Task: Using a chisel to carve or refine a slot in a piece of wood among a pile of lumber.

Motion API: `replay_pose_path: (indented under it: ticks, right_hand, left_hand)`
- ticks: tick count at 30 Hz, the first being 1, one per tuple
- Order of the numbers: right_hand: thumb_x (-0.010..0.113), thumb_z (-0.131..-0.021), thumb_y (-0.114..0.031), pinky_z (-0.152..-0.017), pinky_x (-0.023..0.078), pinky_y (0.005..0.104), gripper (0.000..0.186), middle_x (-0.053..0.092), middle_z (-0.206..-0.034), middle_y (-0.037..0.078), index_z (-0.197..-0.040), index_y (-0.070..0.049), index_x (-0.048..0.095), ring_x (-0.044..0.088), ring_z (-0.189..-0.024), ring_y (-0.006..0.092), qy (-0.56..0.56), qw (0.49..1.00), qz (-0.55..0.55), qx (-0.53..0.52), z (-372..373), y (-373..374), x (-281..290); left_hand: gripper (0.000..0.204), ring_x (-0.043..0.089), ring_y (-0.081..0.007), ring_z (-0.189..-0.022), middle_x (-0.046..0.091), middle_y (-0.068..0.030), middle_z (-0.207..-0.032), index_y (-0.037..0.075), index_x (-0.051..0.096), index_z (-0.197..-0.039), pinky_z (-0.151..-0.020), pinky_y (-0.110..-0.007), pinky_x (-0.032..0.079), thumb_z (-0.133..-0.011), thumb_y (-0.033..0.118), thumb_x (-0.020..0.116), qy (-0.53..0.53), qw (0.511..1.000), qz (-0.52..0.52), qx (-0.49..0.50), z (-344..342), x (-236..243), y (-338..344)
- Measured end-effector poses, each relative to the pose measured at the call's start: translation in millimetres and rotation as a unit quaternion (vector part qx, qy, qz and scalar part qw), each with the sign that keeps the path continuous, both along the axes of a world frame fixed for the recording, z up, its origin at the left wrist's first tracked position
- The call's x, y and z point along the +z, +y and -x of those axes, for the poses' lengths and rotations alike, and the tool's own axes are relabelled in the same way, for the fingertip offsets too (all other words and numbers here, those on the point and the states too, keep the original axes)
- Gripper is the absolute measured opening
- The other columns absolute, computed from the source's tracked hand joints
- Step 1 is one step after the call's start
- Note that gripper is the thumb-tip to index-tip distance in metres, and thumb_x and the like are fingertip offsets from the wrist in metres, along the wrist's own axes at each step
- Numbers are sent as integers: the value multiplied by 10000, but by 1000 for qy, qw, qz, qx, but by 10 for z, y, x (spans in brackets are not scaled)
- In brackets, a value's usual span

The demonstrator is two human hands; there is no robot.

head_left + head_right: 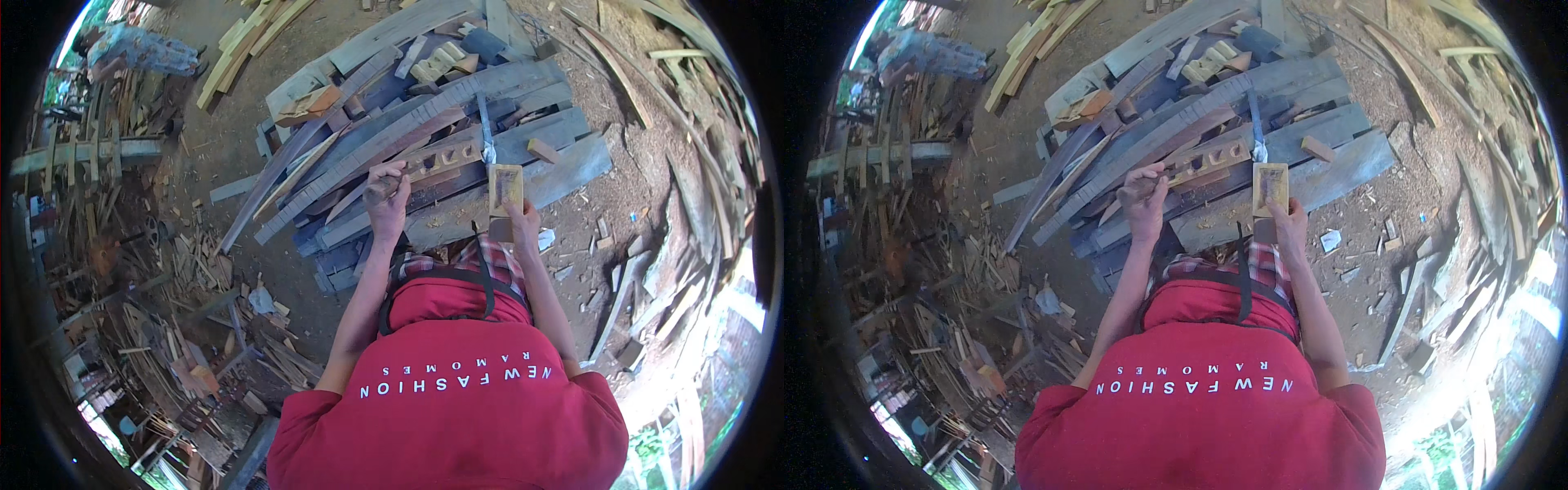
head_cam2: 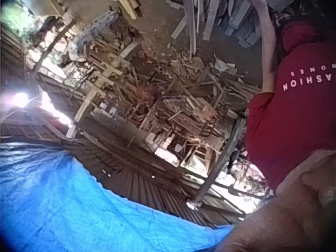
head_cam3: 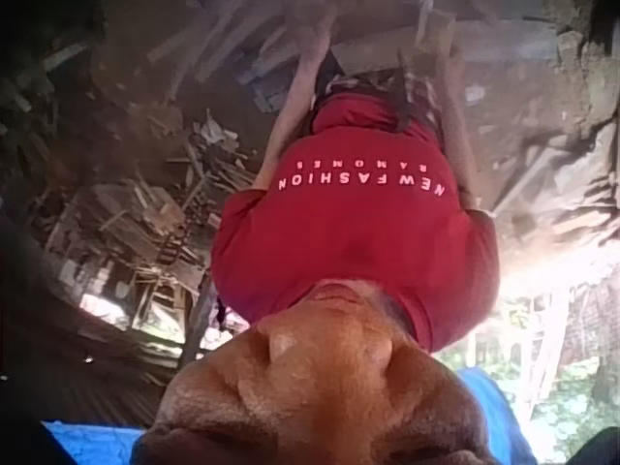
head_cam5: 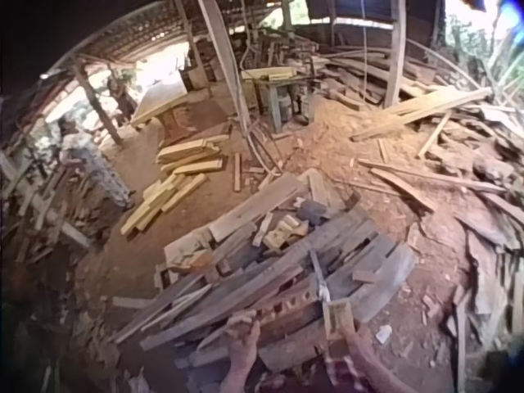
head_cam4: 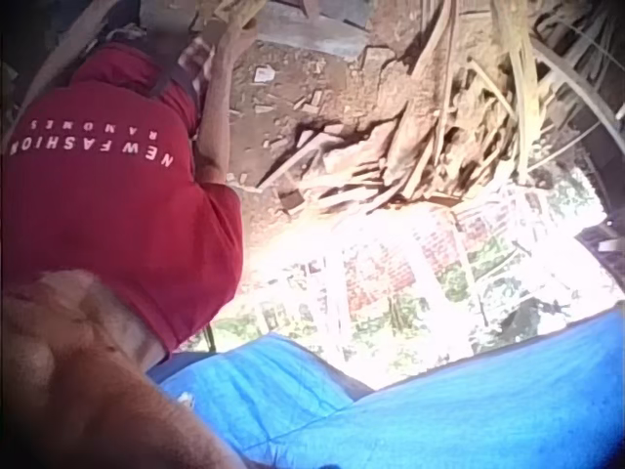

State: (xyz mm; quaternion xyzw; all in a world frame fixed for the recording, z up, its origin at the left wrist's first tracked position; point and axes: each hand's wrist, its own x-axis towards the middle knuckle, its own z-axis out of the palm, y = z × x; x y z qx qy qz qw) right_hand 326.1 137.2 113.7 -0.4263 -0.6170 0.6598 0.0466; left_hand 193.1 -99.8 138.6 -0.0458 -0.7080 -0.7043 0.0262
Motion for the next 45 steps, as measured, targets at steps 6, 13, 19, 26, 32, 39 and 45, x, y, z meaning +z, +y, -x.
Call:
replay_pose_path:
  ticks: [6, 13, 19, 26, 32, 39, 45]
  right_hand:
    - [750, -886, -360, -776, 512, 304, 546, 690, -1016, 138, -1189, 70, 604, 636, -869, 160, 22, 991, -72, 111, 206, -51, 174]
    - [755, -886, -335, -786, 519, 308, 615, 691, -1060, 153, -1303, 73, 559, 652, -890, 175, 48, 987, -45, 144, 469, -107, 287]
    - [767, -877, -336, -818, 528, 329, 661, 699, -1102, 179, -1342, 78, 543, 670, -921, 201, 55, 976, -93, 190, 589, -41, 168]
    - [755, -864, -301, -816, 535, 331, 698, 702, -1119, 208, -1412, 36, 483, 684, -947, 218, 71, 954, -113, 267, 817, -119, 412]
    - [743, -805, -221, -840, 559, 368, 719, 692, -1170, 241, -1451, -52, 477, 712, -1006, 258, 161, 894, -237, 345, 1149, -229, 813]
    - [763, -785, -220, -848, 572, 386, 740, 697, -1193, 214, -1460, -84, 490, 728, -1007, 315, 214, 801, -337, 447, 1424, -435, 1269]
    - [776, -793, -163, -796, 588, 382, 702, 724, -1133, 194, -1454, -113, 544, 741, -928, 283, 371, 665, -400, 510, 1637, -813, 2155]
  left_hand:
    - [192, 654, -173, -1047, 671, -101, -1103, 53, 569, -1004, -927, -312, 515, -889, -61, 671, 3, 997, -65, 31, -26, -101, 49]
    - [200, 642, -140, -1081, 680, -87, -1131, 48, 578, -1036, -912, -282, 522, -905, -77, 665, 37, 996, -12, 83, -51, -84, 54]
    - [191, 653, -136, -1029, 673, -70, -1083, 54, 576, -1032, -855, -281, 534, -908, -64, 662, 45, 995, -3, 93, -70, -27, 109]
    - [186, 637, -129, -995, 669, -73, -1087, 51, 570, -1021, -842, -285, 525, -903, -51, 671, 45, 994, -5, 100, -92, -109, 145]
    - [186, 625, -128, -930, 665, -41, -986, 49, 610, -1028, -848, -276, 499, -881, -27, 693, 19, 992, -11, 121, -110, -94, 197]
    - [170, 608, -140, -837, 623, -28, -903, 49, 609, -1028, -774, -294, 516, -888, -6, 688, -104, 943, -297, 111, -91, -180, 230]
    - [179, 654, -217, -763, 649, -111, -817, 22, 628, -1013, -727, -326, 531, -858, 12, 717, 14, 991, 34, 127, -88, -165, 200]
